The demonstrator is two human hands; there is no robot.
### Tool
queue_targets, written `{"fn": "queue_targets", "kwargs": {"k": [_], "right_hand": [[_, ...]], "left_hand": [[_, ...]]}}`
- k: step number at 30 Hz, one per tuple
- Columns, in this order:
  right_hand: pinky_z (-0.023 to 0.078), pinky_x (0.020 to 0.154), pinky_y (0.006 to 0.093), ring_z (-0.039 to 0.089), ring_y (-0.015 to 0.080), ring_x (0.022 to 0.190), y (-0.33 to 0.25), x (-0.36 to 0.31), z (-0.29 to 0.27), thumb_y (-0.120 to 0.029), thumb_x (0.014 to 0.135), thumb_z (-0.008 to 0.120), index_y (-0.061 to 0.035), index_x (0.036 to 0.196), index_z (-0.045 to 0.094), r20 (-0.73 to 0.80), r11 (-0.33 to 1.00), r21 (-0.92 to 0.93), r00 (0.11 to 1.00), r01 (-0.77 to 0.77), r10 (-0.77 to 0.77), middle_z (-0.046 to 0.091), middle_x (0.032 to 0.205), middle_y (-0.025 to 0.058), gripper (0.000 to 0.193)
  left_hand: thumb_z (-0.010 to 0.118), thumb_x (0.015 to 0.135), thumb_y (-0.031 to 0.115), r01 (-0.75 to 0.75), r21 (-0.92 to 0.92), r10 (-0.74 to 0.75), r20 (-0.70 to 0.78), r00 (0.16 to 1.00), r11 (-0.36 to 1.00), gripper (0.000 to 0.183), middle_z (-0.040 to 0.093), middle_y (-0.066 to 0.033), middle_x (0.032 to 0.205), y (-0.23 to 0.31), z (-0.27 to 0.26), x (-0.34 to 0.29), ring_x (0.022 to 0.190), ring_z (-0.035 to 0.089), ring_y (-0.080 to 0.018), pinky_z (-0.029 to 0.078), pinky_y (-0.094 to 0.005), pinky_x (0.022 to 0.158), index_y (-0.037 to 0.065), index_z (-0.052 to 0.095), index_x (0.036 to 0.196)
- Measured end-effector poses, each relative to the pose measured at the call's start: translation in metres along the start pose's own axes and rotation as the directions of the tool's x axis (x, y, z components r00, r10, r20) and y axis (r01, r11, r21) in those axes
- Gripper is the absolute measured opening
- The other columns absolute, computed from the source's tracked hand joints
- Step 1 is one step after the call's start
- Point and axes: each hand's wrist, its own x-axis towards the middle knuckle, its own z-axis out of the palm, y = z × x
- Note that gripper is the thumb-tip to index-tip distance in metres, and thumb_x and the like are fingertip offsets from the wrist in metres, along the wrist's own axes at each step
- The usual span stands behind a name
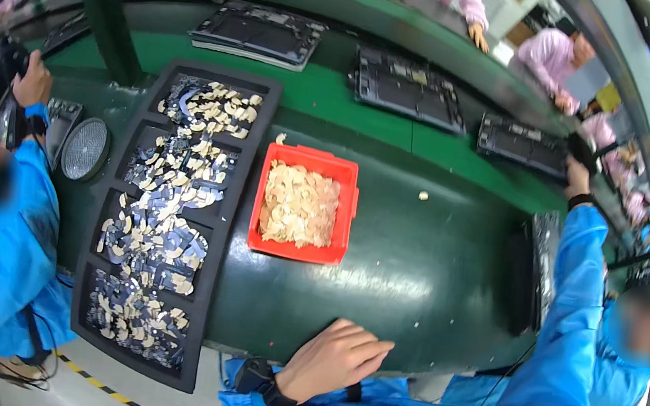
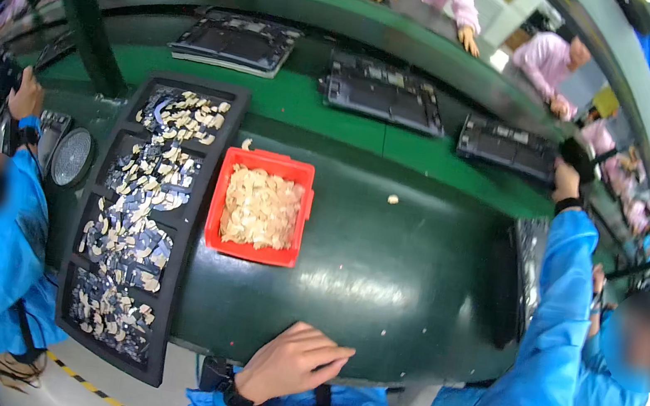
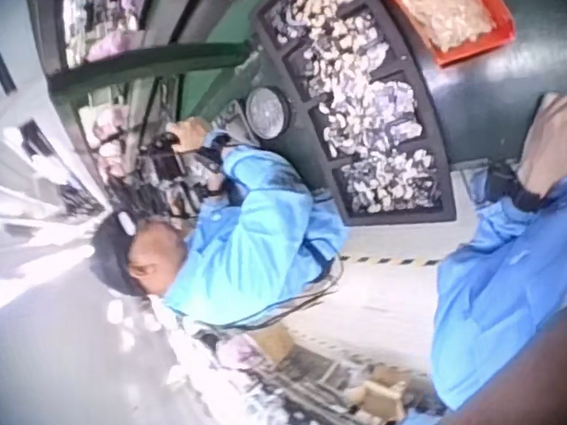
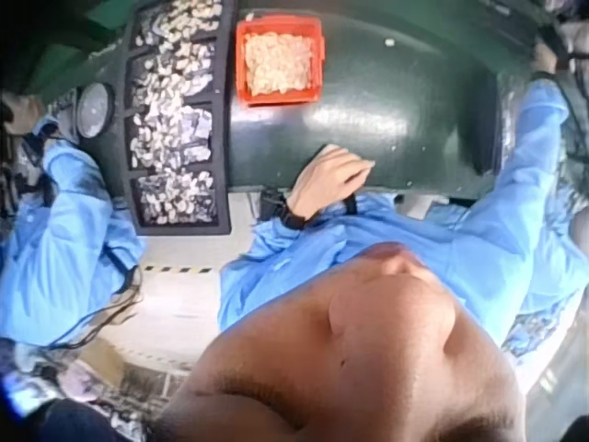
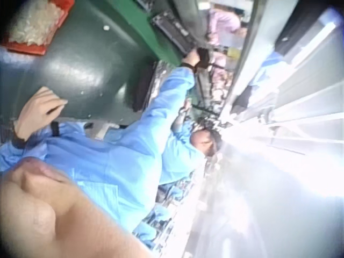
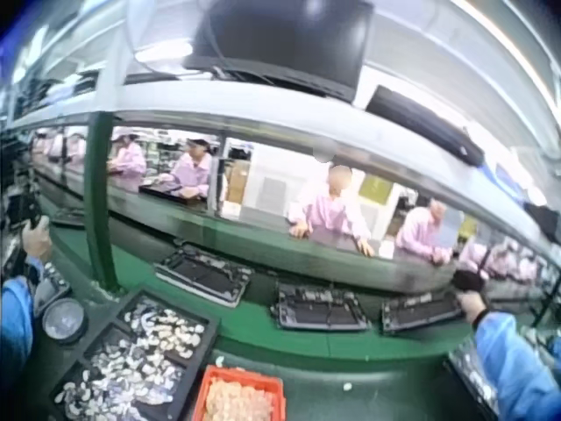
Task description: Assembling internal components of tablet devices on a production line.
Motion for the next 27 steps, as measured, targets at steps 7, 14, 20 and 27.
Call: {"fn": "queue_targets", "kwargs": {"k": [7, 14, 20, 27], "right_hand": [[0.059, 0.087, 0.0414, 0.076, 0.0311, 0.098, -0.205, -0.006, 0.102, -0.025, 0.097, 0.067, 0.0042, 0.117, 0.073, 0.060, 0.957, -0.032, 0.956, 0.288, -0.286, 0.078, 0.109, 0.0220, 0.036], [0.049, 0.048, 0.0356, 0.071, 0.0237, 0.061, -0.435, -0.088, 0.139, -0.079, 0.089, 0.062, 0.0000, 0.098, 0.072, 0.742, 0.992, -0.089, 0.658, -0.094, 0.129, 0.071, 0.078, 0.0120, 0.080], [0.054, 0.074, 0.0347, 0.064, 0.0205, 0.097, -0.337, -0.021, 0.212, -0.060, 0.095, 0.075, -0.0129, 0.134, 0.067, 0.823, 0.770, 0.301, 0.561, -0.562, 0.088, 0.065, 0.125, 0.0041, 0.061], [0.042, 0.052, 0.0263, 0.065, 0.0142, 0.074, -0.364, -0.039, 0.112, -0.029, 0.102, 0.074, -0.0094, 0.108, 0.067, 0.774, 0.474, 0.604, 0.615, -0.641, -0.154, 0.071, 0.094, 0.0019, 0.022]], "left_hand": [[0.078, 0.089, 0.009, 0.091, -0.009, -0.091, -0.085, 0.992, 0.996, 0.019, 0.075, -0.0057, 0.091, 0.009, -0.001, -0.003, 0.086, 0.071, -0.0217, 0.053, -0.0353, 0.085, 0.005, 0.078, 0.108], [0.075, 0.092, 0.013, 0.076, 0.021, -0.073, -0.106, 0.992, 0.997, 0.019, 0.073, -0.0055, 0.093, 0.003, 0.006, -0.007, 0.090, 0.070, -0.0217, 0.051, -0.0351, 0.088, 0.004, 0.077, 0.109], [0.077, 0.091, 0.010, -0.217, -0.103, 0.192, -0.204, 0.960, 0.971, 0.019, 0.068, -0.0039, 0.089, 0.021, -0.008, -0.016, 0.087, 0.067, -0.0213, 0.051, -0.0353, 0.086, 0.003, 0.076, 0.108], [0.084, 0.084, 0.006, 0.064, 0.267, 0.078, -0.489, 0.869, 0.962, 0.018, 0.076, -0.0076, 0.087, 0.068, -0.101, -0.055, 0.073, 0.069, -0.0216, 0.054, -0.0360, 0.072, 0.003, 0.081, 0.102]]}}
